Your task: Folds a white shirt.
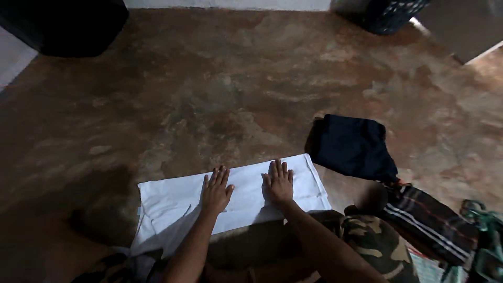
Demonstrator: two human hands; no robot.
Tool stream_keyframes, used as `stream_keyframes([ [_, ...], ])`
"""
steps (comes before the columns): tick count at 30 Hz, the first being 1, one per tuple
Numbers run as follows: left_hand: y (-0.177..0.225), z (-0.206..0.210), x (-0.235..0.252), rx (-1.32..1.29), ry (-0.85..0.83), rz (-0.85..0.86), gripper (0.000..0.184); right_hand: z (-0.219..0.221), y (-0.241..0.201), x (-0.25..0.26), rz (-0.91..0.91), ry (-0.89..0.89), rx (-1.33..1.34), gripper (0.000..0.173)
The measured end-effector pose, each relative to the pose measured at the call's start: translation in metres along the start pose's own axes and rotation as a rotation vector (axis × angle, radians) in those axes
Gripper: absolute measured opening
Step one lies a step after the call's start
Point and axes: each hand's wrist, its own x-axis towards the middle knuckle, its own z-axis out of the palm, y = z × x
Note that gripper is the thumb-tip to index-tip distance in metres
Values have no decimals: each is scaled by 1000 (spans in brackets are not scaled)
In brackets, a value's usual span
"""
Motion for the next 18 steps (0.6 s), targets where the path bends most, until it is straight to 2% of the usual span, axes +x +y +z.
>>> stream_keyframes([
  [4, -1, 0, -1, 16, 30, 10, 68, -20, 27, 20, 134, 101, 6, 69],
  [7, -2, 2, -4, 32, 55, -4, 71, -16, 55, 20, 238, 32, -90, 77],
  [12, -2, 6, -4, 42, 155, -29, 72, -17, 51, 18, 246, 83, -41, 75],
  [15, 1, -2, -3, -7, 18, -67, 71, -13, 46, 12, 244, 58, -63, 78],
  [18, -5, -26, -2, -264, -66, -81, 64, -14, 48, 12, 250, 16, -50, 78],
])
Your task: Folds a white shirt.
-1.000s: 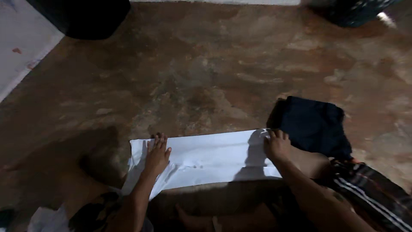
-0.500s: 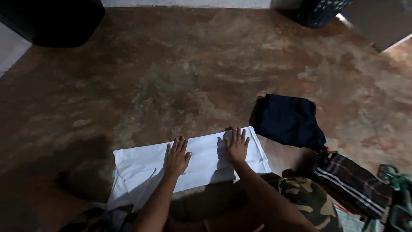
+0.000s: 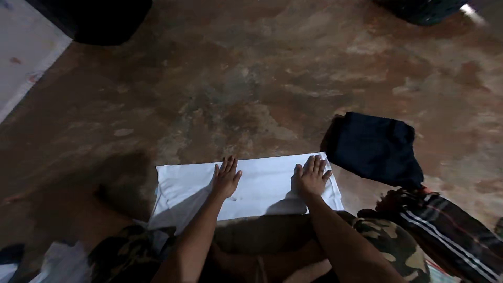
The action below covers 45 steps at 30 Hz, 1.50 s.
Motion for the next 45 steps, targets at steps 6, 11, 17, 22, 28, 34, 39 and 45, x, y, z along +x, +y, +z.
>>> stream_keyframes([
  [6, -37, -93, -72, -296, 166, -103, 49, -30, -34, -8, -267, 26, 201, 60],
  [11, -67, -107, -138, -129, -231, -425, 53, -37, -118, -63, -602, -399, 502, 33],
  [17, -73, -52, -172, -79, -209, -608, 70, -27, -200, -119, -740, -764, 631, 28],
  [22, -70, -39, -173, -52, -227, -636, 72, -21, -235, -128, -669, -855, 381, 49],
  [28, -89, -50, -178, -49, -328, -455, 38, -14, -239, -131, -684, -846, 311, 33],
  [34, -92, -55, -186, -31, -297, -290, 32, -19, -229, -130, -732, -841, 343, 26],
  [39, -77, -68, -192, -52, -284, -354, 38, -13, -222, -129, -755, -842, 410, 25],
  [45, -71, -75, -193, -63, -274, -374, 40, 0, -219, -128, -760, -832, 456, 44],
])
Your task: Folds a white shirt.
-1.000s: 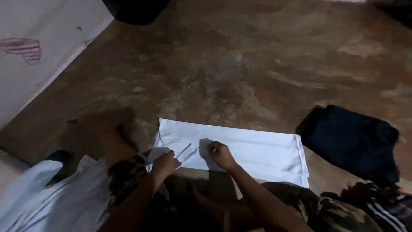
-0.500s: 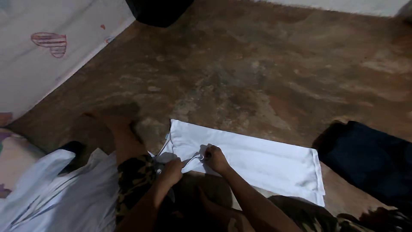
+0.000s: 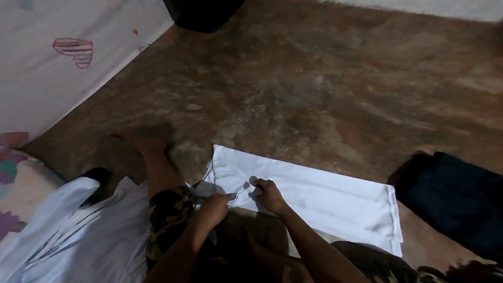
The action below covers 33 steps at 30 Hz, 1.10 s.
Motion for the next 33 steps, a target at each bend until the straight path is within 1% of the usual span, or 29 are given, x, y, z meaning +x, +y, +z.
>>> stream_keyframes([
  [2, -6, 2, 4, -54, 32, 22, 40, -1, 1, 0, 3, -4, 51, 47],
  [6, -24, -1, 16, -172, 128, 80, 34, -8, 1, 0, 59, -10, 241, 51],
  [9, -37, -6, 21, -312, 144, 181, 33, -9, 3, -1, 61, -9, 307, 48],
  [11, -47, -5, 25, -362, 146, 212, 34, -6, 5, -2, 45, 7, 296, 41],
  [13, -50, -6, 29, -369, 199, 123, 34, -5, 3, -4, 46, 18, 256, 38],
  [15, -53, -7, 38, -391, 315, -5, 32, -3, 2, -4, 38, 27, 200, 38],
  [16, -56, -7, 43, -418, 382, -38, 31, -2, 1, -3, 36, 29, 176, 38],
  [19, -62, -3, 58, -431, 479, -27, 28, 0, 0, -3, 47, 40, 131, 38],
  [21, -60, -1, 63, -339, 468, -37, 30, 1, 1, -3, 46, 38, 117, 37],
  [24, -57, 6, 66, -206, 466, -99, 35, 1, 3, -3, 35, 32, 110, 36],
  [26, -55, 7, 65, -172, 465, -140, 39, 1, 2, -3, 47, 19, 97, 37],
  [29, -58, 8, 62, -182, 470, -145, 44, 1, 3, -2, 53, 6, 91, 39],
  [31, -58, 7, 52, -233, 452, -68, 43, -1, 5, -1, 51, -10, 116, 42],
  [33, -56, 11, 42, -320, 339, 87, 40, -4, 6, 0, 41, -31, 178, 43],
])
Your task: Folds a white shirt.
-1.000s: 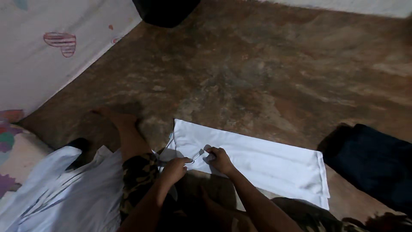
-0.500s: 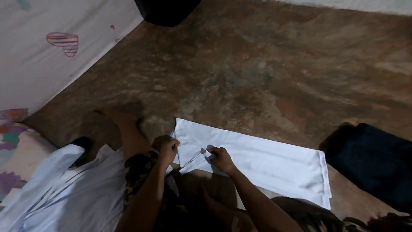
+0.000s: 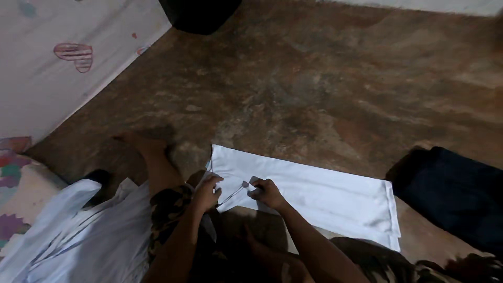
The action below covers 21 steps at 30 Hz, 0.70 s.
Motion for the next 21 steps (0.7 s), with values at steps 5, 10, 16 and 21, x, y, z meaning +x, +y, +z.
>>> stream_keyframes([
  [5, 16, 23, -13, 73, -257, 56, 62, -6, 0, -1, -49, -45, 202, 20],
  [10, 31, 29, -10, 311, -321, -41, 53, -11, 0, -4, 7, -48, 317, 22],
  [16, 16, -6, -7, 132, -277, 3, 34, -14, 1, -2, 18, 29, 463, 20],
  [21, 19, -21, 38, -580, 134, -19, 37, -18, -14, 2, 136, 216, 580, 26],
])
